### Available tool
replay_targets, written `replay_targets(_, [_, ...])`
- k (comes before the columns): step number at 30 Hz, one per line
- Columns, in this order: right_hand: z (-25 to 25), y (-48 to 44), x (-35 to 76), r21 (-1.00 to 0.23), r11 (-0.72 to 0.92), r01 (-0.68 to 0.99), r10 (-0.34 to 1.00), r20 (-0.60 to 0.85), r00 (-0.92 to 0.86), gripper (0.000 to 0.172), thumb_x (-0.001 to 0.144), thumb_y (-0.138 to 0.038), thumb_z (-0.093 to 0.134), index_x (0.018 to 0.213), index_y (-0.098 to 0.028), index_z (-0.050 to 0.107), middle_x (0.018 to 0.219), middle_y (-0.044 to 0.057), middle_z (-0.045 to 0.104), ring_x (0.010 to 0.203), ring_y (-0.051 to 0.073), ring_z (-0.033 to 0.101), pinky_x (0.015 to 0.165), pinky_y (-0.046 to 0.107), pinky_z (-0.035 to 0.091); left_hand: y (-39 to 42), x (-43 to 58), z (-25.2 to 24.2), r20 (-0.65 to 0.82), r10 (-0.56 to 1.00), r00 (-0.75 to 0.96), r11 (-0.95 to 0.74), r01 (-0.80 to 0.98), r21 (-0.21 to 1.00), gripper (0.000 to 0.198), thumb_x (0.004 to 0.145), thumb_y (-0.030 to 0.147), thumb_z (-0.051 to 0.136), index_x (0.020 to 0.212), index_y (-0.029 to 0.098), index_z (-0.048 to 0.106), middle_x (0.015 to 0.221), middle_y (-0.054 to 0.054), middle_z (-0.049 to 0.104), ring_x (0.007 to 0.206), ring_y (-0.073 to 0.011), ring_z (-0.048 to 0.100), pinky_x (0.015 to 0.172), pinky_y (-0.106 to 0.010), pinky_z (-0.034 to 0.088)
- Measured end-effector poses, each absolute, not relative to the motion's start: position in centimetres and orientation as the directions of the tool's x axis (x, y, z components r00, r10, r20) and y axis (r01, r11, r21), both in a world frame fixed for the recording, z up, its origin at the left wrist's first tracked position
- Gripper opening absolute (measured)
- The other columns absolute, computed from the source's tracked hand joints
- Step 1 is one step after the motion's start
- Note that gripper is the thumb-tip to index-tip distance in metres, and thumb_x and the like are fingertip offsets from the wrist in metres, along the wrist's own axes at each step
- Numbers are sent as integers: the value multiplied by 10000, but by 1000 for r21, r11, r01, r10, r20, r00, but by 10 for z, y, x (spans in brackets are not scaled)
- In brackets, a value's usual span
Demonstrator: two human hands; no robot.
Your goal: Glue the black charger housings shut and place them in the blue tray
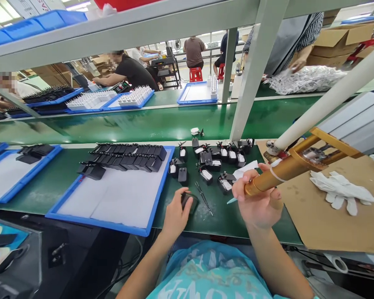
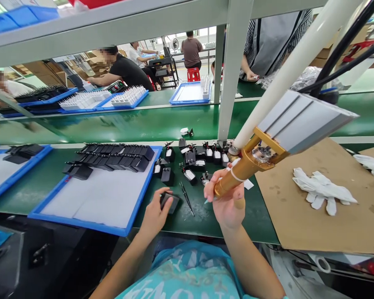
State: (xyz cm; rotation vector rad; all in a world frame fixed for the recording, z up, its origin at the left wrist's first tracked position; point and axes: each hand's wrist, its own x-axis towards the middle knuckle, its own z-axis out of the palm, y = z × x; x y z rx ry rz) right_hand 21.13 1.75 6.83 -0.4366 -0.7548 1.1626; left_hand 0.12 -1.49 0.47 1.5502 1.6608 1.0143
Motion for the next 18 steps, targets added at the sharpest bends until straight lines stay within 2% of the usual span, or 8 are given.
replay_targets(2, [67,17,214,-672,361,-646,930,307,200,429,794,-560,582,1144,-315,557,834,-29,585,436,93,514,472,290,439,-14,-3,14,-144,984,-102,148,34,988,346,911,465,525,1163,234,475,935,-54,675,773,-203,683,661,-311,538])
replay_targets(4, [66,17,217,-675,374,-636,926,315,209,442,783,-553,601,1152,-313,554,844,-29,593,443,94,516,479,292,434,-14,-7,23,-249,968,-15,230,-333,914,394,898,524,525,1150,228,459,822,-27,656,604,-172,656,538,-272,511])
replay_targets(6, [64,18,221,-675,391,-626,919,325,224,453,778,-545,614,1160,-309,556,855,-24,609,446,97,519,481,294,427,-14,-9,30,-246,967,72,247,-511,823,396,888,516,547,1134,216,469,783,-19,644,527,-153,630,469,-242,479])
replay_targets(10, [62,21,228,-694,403,-596,915,307,261,476,743,-545,649,1145,-302,577,834,-23,632,430,107,508,475,304,413,-17,-12,36,-164,973,161,229,-613,756,355,898,496,540,1108,217,479,781,-15,631,496,-136,614,412,-208,441])
replay_targets(14, [62,22,236,-730,392,-560,915,247,318,528,640,-580,708,1093,-323,621,791,-29,642,416,117,463,460,328,382,-26,-33,37,-112,989,96,143,-436,888,358,922,544,456,1128,252,444,780,4,597,521,-138,597,446,-231,452])
replay_targets(16, [60,23,241,-759,371,-535,915,199,352,537,571,-602,739,1040,-355,653,753,-24,639,416,127,434,455,355,357,-26,-60,36,-50,998,-38,48,-69,996,336,941,507,442,1164,256,445,846,-11,602,656,-158,624,574,-269,502])
replay_targets(17, [57,23,246,-778,345,-525,918,163,362,524,538,-614,747,998,-375,670,731,-14,634,419,136,421,457,371,340,-23,-78,35,17,993,-116,6,197,980,329,946,475,447,1182,246,452,902,-29,611,749,-175,632,664,-294,513])
replay_targets(18, [52,25,251,-801,325,-503,912,126,389,478,523,-625,747,944,-410,680,698,-11,621,413,137,396,456,378,311,-18,-100,34,102,979,-177,-4,482,876,332,948,447,451,1200,230,460,969,-53,618,841,-194,628,750,-318,508])
